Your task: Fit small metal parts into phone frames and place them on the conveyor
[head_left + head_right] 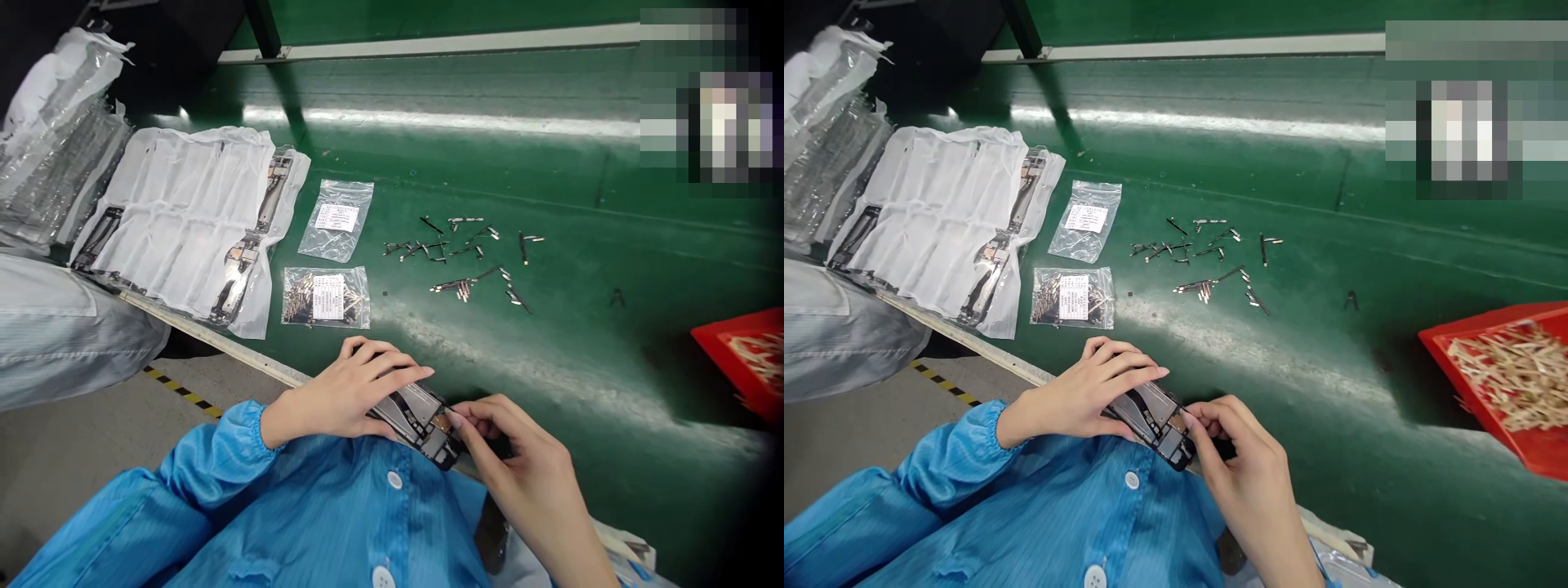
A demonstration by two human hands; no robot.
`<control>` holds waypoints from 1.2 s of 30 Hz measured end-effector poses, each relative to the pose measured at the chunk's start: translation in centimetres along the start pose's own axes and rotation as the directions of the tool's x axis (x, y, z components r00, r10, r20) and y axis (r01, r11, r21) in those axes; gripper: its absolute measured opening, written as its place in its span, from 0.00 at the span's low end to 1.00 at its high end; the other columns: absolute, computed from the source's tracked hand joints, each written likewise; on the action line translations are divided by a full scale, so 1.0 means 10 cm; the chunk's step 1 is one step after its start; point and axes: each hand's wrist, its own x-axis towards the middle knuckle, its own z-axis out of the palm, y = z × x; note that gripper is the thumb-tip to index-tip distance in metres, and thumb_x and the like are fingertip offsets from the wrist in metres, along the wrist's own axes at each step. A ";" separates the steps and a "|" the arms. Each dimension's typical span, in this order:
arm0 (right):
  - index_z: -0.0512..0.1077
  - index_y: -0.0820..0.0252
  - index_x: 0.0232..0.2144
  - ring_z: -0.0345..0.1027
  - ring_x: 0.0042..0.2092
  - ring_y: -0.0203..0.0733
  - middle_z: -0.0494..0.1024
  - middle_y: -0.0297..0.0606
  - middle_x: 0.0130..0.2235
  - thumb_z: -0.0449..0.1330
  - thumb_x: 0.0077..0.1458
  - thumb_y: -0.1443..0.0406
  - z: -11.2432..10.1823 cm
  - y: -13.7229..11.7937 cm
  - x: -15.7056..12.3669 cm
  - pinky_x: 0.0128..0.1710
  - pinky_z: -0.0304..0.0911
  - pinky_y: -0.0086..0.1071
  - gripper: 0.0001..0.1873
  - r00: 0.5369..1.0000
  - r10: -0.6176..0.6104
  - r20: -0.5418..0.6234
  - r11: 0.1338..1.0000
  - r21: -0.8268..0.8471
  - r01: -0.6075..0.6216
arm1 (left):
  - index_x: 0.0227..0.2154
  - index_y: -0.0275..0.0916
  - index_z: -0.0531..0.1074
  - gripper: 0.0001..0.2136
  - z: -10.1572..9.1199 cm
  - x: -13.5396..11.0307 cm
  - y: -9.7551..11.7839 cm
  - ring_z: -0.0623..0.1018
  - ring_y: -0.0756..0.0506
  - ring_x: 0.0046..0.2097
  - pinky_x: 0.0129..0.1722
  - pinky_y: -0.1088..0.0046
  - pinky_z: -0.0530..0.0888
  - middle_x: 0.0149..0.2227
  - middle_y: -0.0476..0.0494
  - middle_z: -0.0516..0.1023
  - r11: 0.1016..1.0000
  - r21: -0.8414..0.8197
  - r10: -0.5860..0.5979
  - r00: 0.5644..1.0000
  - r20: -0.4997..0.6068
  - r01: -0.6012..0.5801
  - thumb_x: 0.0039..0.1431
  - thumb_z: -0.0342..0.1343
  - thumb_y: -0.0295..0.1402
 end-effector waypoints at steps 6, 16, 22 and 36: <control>0.78 0.52 0.36 0.69 0.31 0.36 0.78 0.34 0.34 0.62 0.70 0.60 -0.02 0.00 0.00 0.29 0.66 0.29 0.08 1.000 -0.006 0.011 1.000 -0.023 0.006 | 0.75 0.42 0.56 0.41 0.02 0.00 -0.01 0.69 0.32 0.67 0.63 0.52 0.60 0.68 0.32 0.73 0.999 0.034 0.005 1.000 -0.006 -0.005 0.68 0.62 0.57; 0.78 0.51 0.37 0.68 0.31 0.34 0.78 0.31 0.35 0.63 0.70 0.62 -0.01 0.04 -0.01 0.29 0.65 0.27 0.06 0.999 -0.041 0.013 0.998 -0.039 0.041 | 0.75 0.41 0.56 0.43 0.02 0.00 -0.01 0.68 0.31 0.66 0.62 0.52 0.60 0.68 0.32 0.73 0.998 0.052 0.019 1.000 -0.017 -0.018 0.66 0.63 0.57; 0.78 0.51 0.37 0.68 0.31 0.34 0.78 0.30 0.35 0.63 0.70 0.62 -0.01 0.04 -0.02 0.30 0.65 0.27 0.06 0.999 -0.033 0.026 0.999 -0.036 0.034 | 0.74 0.40 0.57 0.40 0.02 0.00 -0.02 0.69 0.32 0.66 0.62 0.52 0.60 0.68 0.32 0.73 0.998 0.054 0.029 0.999 -0.027 -0.028 0.68 0.62 0.55; 0.77 0.51 0.37 0.66 0.30 0.34 0.78 0.30 0.35 0.63 0.71 0.60 -0.03 0.02 -0.02 0.28 0.63 0.28 0.07 0.999 0.009 0.042 0.998 -0.060 -0.006 | 0.74 0.39 0.58 0.36 0.05 -0.01 -0.04 0.68 0.34 0.66 0.63 0.52 0.59 0.68 0.34 0.73 0.998 0.059 0.040 0.998 -0.044 -0.037 0.73 0.56 0.55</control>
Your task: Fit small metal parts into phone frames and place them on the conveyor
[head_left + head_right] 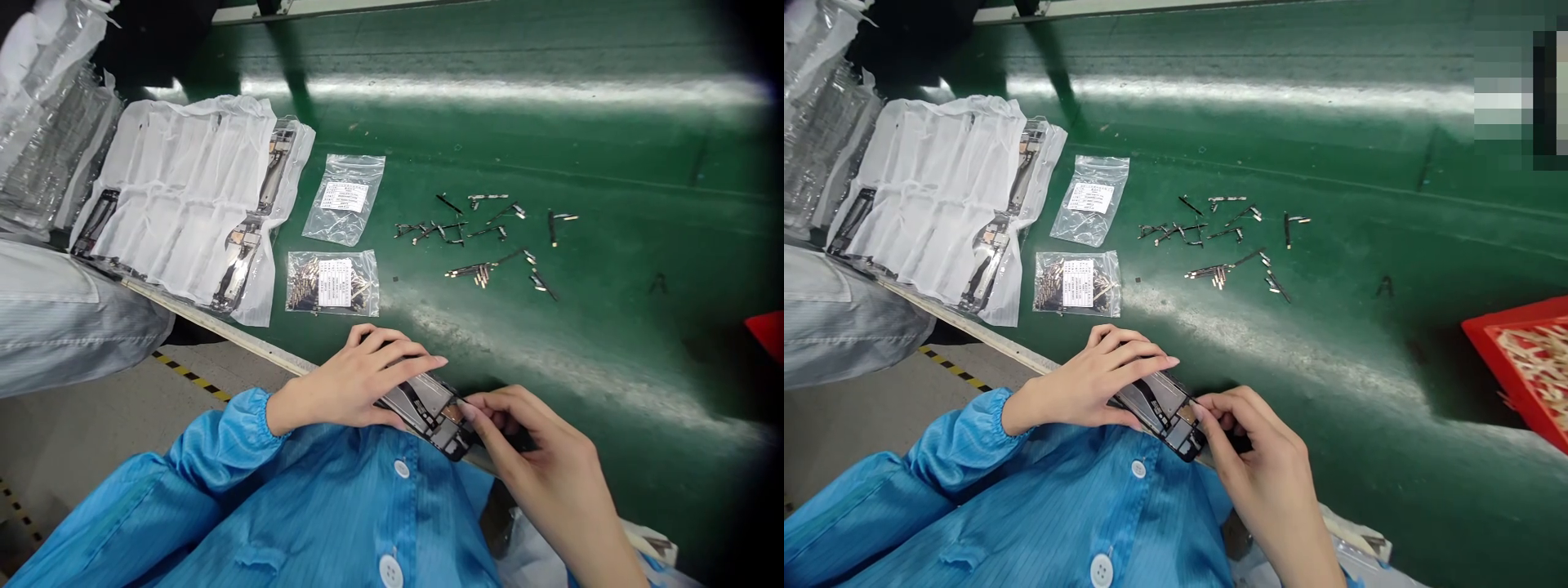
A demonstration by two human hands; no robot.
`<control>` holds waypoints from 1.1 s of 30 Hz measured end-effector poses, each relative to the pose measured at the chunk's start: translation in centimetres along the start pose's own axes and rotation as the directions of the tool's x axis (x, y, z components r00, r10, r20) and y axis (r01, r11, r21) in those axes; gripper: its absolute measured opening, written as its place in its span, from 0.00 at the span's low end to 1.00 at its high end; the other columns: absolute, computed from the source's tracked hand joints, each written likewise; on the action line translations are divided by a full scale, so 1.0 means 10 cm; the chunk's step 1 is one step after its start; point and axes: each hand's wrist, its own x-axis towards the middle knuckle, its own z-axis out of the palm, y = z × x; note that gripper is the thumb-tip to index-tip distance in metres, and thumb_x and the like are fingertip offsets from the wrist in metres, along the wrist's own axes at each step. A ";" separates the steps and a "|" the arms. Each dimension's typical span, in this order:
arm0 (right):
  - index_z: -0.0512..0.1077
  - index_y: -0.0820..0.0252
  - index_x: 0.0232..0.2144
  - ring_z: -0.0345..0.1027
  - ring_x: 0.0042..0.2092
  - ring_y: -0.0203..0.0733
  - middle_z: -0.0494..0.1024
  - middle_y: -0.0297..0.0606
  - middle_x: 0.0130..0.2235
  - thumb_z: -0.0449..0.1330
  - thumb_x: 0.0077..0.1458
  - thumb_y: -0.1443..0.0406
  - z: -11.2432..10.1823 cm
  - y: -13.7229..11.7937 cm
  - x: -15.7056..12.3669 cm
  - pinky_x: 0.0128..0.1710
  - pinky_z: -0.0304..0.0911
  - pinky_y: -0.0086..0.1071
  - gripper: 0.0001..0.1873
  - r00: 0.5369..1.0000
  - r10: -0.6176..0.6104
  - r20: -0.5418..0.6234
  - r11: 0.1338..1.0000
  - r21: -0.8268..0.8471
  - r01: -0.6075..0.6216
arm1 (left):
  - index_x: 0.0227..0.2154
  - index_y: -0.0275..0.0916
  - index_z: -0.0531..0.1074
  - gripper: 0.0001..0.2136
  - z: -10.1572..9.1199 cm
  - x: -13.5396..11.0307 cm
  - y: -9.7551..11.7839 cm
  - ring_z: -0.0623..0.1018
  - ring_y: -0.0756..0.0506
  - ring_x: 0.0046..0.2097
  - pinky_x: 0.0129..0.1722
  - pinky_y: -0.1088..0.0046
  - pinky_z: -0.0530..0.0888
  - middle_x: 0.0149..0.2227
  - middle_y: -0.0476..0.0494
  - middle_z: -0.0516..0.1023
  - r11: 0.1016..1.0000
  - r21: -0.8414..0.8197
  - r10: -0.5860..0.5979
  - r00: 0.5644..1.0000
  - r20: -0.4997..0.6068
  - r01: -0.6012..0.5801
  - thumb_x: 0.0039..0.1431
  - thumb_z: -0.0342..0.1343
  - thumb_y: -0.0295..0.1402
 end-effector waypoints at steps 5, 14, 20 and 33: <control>0.77 0.51 0.37 0.66 0.31 0.35 0.78 0.31 0.36 0.62 0.71 0.60 0.01 0.01 0.00 0.29 0.64 0.29 0.07 1.000 0.008 0.011 1.000 -0.004 -0.008 | 0.74 0.39 0.57 0.36 0.00 0.00 0.00 0.68 0.33 0.67 0.62 0.53 0.59 0.68 0.32 0.73 1.000 0.007 0.000 1.000 0.011 -0.001 0.73 0.56 0.54; 0.76 0.52 0.39 0.68 0.33 0.36 0.77 0.33 0.36 0.62 0.71 0.63 0.06 0.02 -0.01 0.31 0.65 0.31 0.04 0.998 -0.066 -0.007 0.995 -0.074 0.065 | 0.74 0.41 0.59 0.37 -0.01 0.01 -0.01 0.69 0.33 0.66 0.63 0.52 0.61 0.66 0.35 0.75 1.000 -0.012 0.029 1.000 0.001 -0.029 0.71 0.58 0.56; 0.73 0.56 0.48 0.71 0.38 0.41 0.75 0.38 0.39 0.59 0.73 0.62 0.17 0.02 -0.09 0.37 0.68 0.34 0.06 0.991 -0.128 -0.034 0.965 -0.235 0.116 | 0.67 0.43 0.69 0.30 0.01 0.01 -0.05 0.73 0.35 0.63 0.63 0.52 0.62 0.63 0.36 0.78 0.998 -0.022 0.066 0.998 -0.020 -0.066 0.71 0.58 0.55; 0.76 0.55 0.43 0.72 0.29 0.38 0.80 0.36 0.33 0.64 0.68 0.49 0.10 -0.21 -0.17 0.26 0.69 0.26 0.17 0.934 0.352 -0.050 0.872 0.381 -0.308 | 0.47 0.44 0.77 0.17 -0.02 0.04 0.14 0.79 0.40 0.52 0.47 0.61 0.69 0.57 0.39 0.83 0.989 0.006 0.145 0.945 -0.294 -0.150 0.70 0.60 0.52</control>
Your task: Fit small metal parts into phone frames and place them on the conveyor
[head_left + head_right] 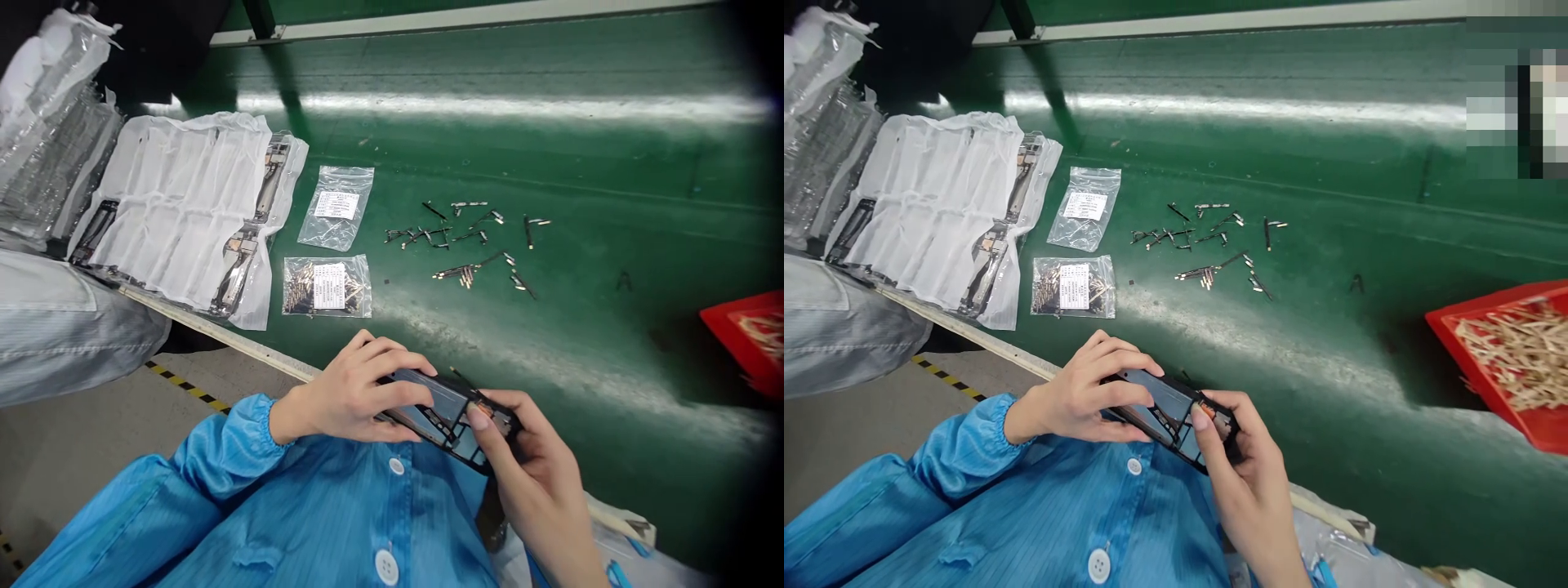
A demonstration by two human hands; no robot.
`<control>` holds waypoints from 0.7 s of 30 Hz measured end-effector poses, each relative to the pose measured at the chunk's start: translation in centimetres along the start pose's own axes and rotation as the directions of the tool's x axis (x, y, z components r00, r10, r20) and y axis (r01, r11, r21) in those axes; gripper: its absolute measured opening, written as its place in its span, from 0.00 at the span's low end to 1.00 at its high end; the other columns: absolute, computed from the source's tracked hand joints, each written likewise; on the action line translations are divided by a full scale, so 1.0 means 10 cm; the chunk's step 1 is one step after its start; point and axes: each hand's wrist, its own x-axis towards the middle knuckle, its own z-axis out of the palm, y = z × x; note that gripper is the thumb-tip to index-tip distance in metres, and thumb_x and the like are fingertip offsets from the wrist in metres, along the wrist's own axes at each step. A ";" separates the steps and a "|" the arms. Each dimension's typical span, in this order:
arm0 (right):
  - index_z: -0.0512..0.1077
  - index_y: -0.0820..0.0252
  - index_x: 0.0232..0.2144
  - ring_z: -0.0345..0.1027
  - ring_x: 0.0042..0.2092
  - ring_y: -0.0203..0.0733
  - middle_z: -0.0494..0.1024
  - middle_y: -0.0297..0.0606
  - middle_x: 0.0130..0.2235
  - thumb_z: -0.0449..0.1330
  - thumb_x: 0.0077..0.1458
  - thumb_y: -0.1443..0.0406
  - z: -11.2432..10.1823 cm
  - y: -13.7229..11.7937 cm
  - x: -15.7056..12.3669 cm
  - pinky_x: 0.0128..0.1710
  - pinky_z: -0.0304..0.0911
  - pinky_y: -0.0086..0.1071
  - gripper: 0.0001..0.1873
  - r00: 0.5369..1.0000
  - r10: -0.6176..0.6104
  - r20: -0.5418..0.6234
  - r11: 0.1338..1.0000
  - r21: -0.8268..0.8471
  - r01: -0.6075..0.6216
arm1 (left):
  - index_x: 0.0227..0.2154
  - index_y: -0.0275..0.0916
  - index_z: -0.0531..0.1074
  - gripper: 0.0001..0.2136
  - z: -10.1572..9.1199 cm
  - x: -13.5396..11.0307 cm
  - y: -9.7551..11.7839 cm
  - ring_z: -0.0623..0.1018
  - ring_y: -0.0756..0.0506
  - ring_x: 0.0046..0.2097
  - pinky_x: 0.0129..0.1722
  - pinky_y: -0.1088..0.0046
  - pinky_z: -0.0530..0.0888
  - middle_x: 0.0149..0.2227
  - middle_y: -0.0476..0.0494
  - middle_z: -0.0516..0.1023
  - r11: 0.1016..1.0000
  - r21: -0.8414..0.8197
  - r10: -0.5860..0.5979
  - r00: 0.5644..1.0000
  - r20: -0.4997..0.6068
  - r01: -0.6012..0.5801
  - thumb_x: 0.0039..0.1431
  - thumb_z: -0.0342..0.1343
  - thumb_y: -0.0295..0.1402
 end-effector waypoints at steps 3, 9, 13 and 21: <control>0.75 0.56 0.43 0.72 0.30 0.39 0.80 0.37 0.32 0.65 0.68 0.48 -0.05 0.01 0.03 0.25 0.69 0.28 0.18 0.999 0.039 0.013 0.997 0.071 -0.040 | 0.55 0.43 0.75 0.23 -0.01 0.07 0.08 0.79 0.39 0.50 0.47 0.60 0.70 0.57 0.36 0.82 0.997 -0.007 -0.079 0.996 0.034 0.079 0.67 0.60 0.54; 0.74 0.54 0.46 0.72 0.31 0.41 0.81 0.39 0.36 0.63 0.69 0.51 -0.13 0.08 0.07 0.26 0.70 0.30 0.15 0.994 0.044 0.097 0.992 0.115 -0.055 | 0.68 0.37 0.63 0.40 -0.01 0.17 0.16 0.79 0.39 0.45 0.47 0.59 0.73 0.53 0.37 0.83 0.990 -0.035 -0.134 0.989 0.058 0.136 0.62 0.62 0.57; 0.73 0.54 0.42 0.71 0.29 0.40 0.77 0.34 0.31 0.63 0.69 0.49 -0.11 0.09 0.08 0.25 0.70 0.29 0.16 0.996 0.089 0.031 0.976 0.198 -0.093 | 0.69 0.37 0.64 0.39 0.01 0.21 0.22 0.79 0.38 0.46 0.46 0.58 0.73 0.54 0.37 0.83 0.987 0.010 -0.162 0.985 0.066 0.162 0.62 0.61 0.56; 0.77 0.51 0.49 0.77 0.47 0.45 0.80 0.39 0.47 0.68 0.66 0.62 -0.29 0.13 0.17 0.45 0.74 0.37 0.10 0.921 -0.382 -0.077 0.918 -0.147 0.369 | 0.72 0.36 0.59 0.43 -0.04 0.27 0.23 0.78 0.39 0.45 0.45 0.59 0.73 0.53 0.37 0.83 0.992 0.047 -0.120 0.984 0.128 0.115 0.62 0.62 0.57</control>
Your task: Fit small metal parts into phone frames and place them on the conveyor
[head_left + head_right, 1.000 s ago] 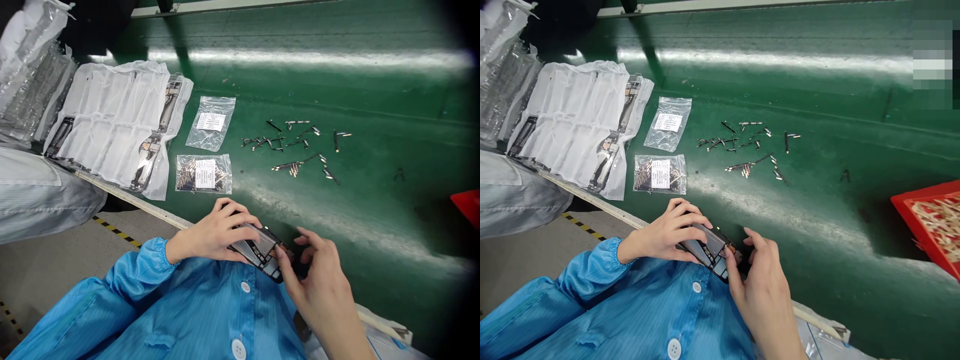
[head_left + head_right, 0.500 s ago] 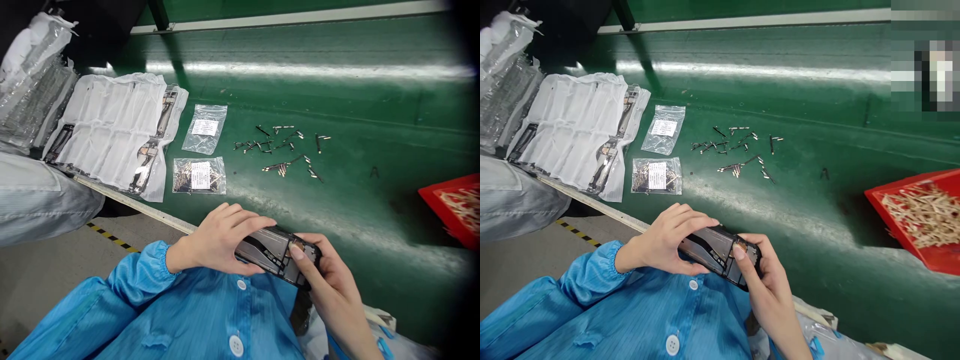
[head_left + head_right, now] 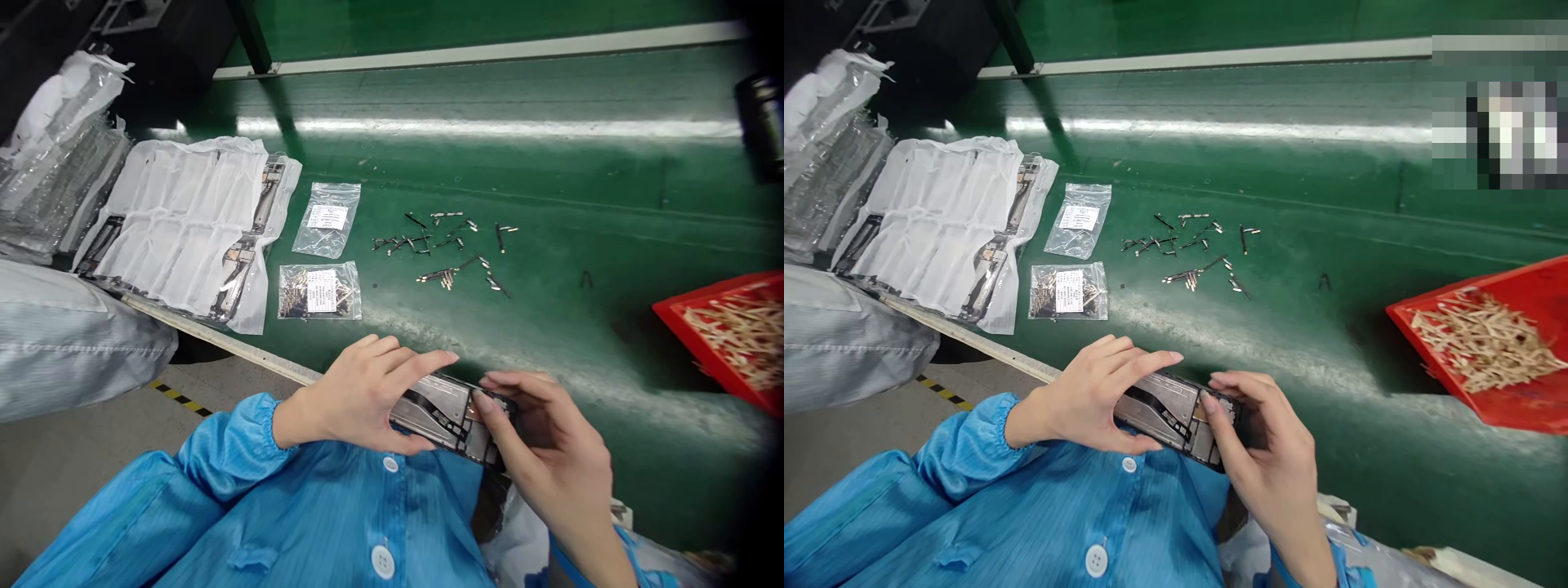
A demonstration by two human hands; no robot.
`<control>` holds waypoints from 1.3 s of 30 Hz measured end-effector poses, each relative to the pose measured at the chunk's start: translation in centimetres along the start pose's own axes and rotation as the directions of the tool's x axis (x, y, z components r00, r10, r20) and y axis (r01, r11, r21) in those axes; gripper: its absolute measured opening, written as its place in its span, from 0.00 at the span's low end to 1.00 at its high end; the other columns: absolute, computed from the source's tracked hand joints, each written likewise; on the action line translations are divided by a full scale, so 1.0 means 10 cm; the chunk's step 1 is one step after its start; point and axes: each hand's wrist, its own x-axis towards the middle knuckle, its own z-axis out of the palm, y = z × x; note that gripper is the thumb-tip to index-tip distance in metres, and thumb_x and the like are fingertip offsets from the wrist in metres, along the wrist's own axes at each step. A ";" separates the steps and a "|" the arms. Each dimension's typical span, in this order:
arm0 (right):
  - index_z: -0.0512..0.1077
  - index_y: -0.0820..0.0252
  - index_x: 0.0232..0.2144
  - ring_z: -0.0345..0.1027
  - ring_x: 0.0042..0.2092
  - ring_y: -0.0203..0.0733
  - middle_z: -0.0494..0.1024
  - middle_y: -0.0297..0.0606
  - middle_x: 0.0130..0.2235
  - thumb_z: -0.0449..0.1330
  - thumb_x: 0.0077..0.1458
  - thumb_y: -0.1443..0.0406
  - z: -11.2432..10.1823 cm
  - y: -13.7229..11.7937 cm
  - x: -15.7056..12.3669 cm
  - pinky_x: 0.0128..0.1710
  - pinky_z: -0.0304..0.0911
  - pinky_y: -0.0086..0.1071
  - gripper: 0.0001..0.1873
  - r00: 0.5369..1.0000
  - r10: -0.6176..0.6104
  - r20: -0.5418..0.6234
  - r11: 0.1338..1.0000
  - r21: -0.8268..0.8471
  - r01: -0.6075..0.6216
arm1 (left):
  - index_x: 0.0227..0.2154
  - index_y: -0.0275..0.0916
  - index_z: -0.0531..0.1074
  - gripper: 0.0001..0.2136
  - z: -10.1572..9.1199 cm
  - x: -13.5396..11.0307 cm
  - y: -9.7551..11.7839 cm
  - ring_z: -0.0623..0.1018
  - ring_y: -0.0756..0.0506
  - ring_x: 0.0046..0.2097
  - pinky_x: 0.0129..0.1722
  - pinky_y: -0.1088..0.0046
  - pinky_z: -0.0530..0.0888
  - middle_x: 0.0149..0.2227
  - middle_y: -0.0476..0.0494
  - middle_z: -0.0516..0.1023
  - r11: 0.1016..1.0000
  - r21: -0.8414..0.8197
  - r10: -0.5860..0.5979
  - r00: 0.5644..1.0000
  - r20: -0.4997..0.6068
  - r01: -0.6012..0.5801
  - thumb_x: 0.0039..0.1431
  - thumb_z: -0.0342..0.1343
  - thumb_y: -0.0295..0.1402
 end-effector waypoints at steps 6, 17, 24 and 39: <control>0.79 0.51 0.44 0.77 0.44 0.43 0.81 0.36 0.43 0.65 0.65 0.74 -0.09 -0.03 0.04 0.43 0.72 0.38 0.11 0.967 -0.247 0.056 0.958 -0.136 0.252 | 0.68 0.35 0.65 0.42 -0.01 0.03 0.02 0.80 0.40 0.44 0.43 0.60 0.73 0.47 0.38 0.83 0.998 -0.059 -0.006 1.000 -0.004 0.006 0.65 0.56 0.64; 0.78 0.54 0.45 0.77 0.44 0.44 0.80 0.38 0.43 0.65 0.63 0.78 0.04 0.04 0.03 0.43 0.72 0.40 0.16 0.942 -0.336 -0.009 0.937 -0.099 0.334 | 0.45 0.42 0.78 0.10 0.30 0.07 -0.06 0.79 0.46 0.37 0.40 0.64 0.71 0.36 0.49 0.87 0.993 -0.094 -0.106 0.893 -0.436 0.072 0.74 0.61 0.43; 0.78 0.53 0.42 0.76 0.42 0.45 0.79 0.39 0.42 0.66 0.63 0.76 -0.02 -0.11 0.04 0.39 0.71 0.40 0.12 0.974 -0.227 0.012 0.974 -0.021 0.228 | 0.30 0.45 0.76 0.10 0.47 -0.03 -0.13 0.76 0.43 0.39 0.47 0.55 0.68 0.34 0.53 0.88 0.994 -0.007 -0.097 0.872 -0.480 0.107 0.71 0.59 0.35; 0.81 0.66 0.48 0.74 0.43 0.43 0.79 0.46 0.45 0.70 0.53 0.86 0.23 -0.04 0.03 0.39 0.73 0.37 0.22 0.813 -0.581 0.029 0.786 -0.240 0.570 | 0.35 0.45 0.72 0.12 0.41 0.02 -0.06 0.73 0.47 0.36 0.42 0.64 0.67 0.38 0.61 0.89 0.998 -0.042 0.013 0.789 -0.615 -0.050 0.61 0.60 0.17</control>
